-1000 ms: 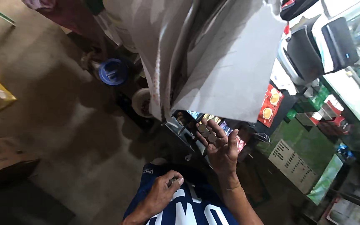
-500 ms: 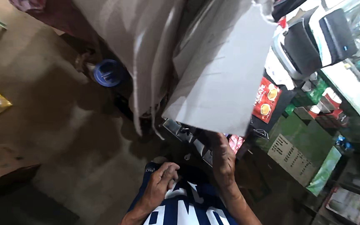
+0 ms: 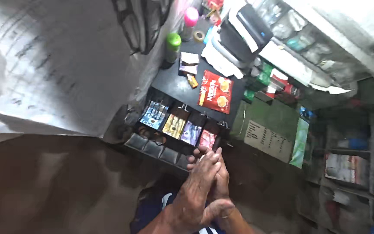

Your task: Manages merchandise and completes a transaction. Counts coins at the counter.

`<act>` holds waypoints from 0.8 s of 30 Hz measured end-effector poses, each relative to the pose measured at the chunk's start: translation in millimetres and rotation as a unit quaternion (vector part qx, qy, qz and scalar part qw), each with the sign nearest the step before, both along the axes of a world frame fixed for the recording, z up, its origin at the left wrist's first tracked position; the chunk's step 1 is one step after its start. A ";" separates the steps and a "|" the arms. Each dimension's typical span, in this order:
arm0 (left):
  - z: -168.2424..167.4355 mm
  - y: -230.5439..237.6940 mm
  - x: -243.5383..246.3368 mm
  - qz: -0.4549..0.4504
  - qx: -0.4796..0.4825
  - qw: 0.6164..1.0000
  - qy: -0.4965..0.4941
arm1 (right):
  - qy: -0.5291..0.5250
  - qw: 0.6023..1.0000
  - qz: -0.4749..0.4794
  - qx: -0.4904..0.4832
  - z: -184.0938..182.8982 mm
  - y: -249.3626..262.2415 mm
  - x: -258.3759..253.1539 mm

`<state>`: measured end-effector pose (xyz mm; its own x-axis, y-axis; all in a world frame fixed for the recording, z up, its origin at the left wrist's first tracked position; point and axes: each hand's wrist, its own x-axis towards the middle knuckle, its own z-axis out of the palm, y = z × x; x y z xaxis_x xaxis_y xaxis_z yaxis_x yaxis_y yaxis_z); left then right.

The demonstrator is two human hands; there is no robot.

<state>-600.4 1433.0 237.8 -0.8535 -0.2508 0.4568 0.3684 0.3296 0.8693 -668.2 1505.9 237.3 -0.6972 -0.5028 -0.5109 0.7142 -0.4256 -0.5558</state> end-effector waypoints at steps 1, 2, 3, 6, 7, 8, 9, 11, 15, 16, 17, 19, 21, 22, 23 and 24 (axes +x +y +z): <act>5.7 -3.8 2.9 -0.008 0.011 1.000 0.010 | 0.028 0.999 -0.025 0.007 13.4 1.2 -13.7; 7.8 -7.6 8.0 -0.007 0.017 1.000 0.011 | 0.057 0.997 -0.044 0.002 22.7 5.4 -26.0; 6.1 -11.5 15.6 0.004 0.019 1.000 0.003 | 0.096 0.994 -0.048 -0.002 29.8 12.0 -37.4; -12.2 -21.6 47.7 0.071 0.010 0.995 -0.073 | 0.201 0.979 -0.027 -0.006 44.9 31.6 -68.0; -22.7 -22.4 60.3 0.096 0.002 0.990 -0.101 | 0.215 0.977 -0.007 -0.007 45.0 34.3 -73.7; -34.3 -21.6 73.4 0.120 -0.005 0.985 -0.126 | 0.212 0.977 0.022 -0.004 41.5 34.8 -76.2; -45.9 -18.6 86.0 0.141 -0.010 0.979 -0.149 | 0.194 0.979 0.056 -0.002 35.5 34.3 -76.6; -63.5 -7.7 106.1 0.177 -0.002 0.964 -0.197 | 0.134 0.986 0.096 -0.006 22.3 31.1 -74.4; -78.7 20.1 129.2 0.227 0.055 0.936 -0.263 | 0.078 0.988 0.128 -0.036 4.4 25.8 -63.7; -80.9 25.8 131.2 0.236 0.066 0.931 -0.270 | 0.071 0.987 0.135 -0.047 2.1 25.2 -61.4; -83.0 30.7 132.1 0.241 0.072 0.927 -0.278 | 0.063 0.986 0.142 -0.059 0.4 25.3 -59.4; -85.0 37.7 132.6 0.241 0.070 0.921 -0.299 | 0.052 0.982 0.157 -0.086 -1.7 26.9 -56.0; -86.7 40.8 131.5 0.238 0.055 0.916 -0.318 | 0.048 0.976 0.171 -0.123 -3.6 29.3 -53.8; -87.4 41.6 130.9 0.235 0.051 0.915 -0.325 | 0.044 0.975 0.174 -0.132 -4.1 30.4 -52.4; -87.7 41.9 130.4 0.231 0.049 0.914 -0.329 | 0.041 0.974 0.174 -0.138 -4.6 31.5 -51.0; -88.1 42.1 129.8 0.226 0.049 0.915 -0.332 | 0.037 0.974 0.171 -0.141 -5.1 32.3 -49.7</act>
<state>-470.6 1475.1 149.7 -0.7330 -0.6593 -0.1676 -0.4055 0.2257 0.8858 -717.8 1538.3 232.2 -0.4940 -0.8252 -0.2739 0.8034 -0.3127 -0.5068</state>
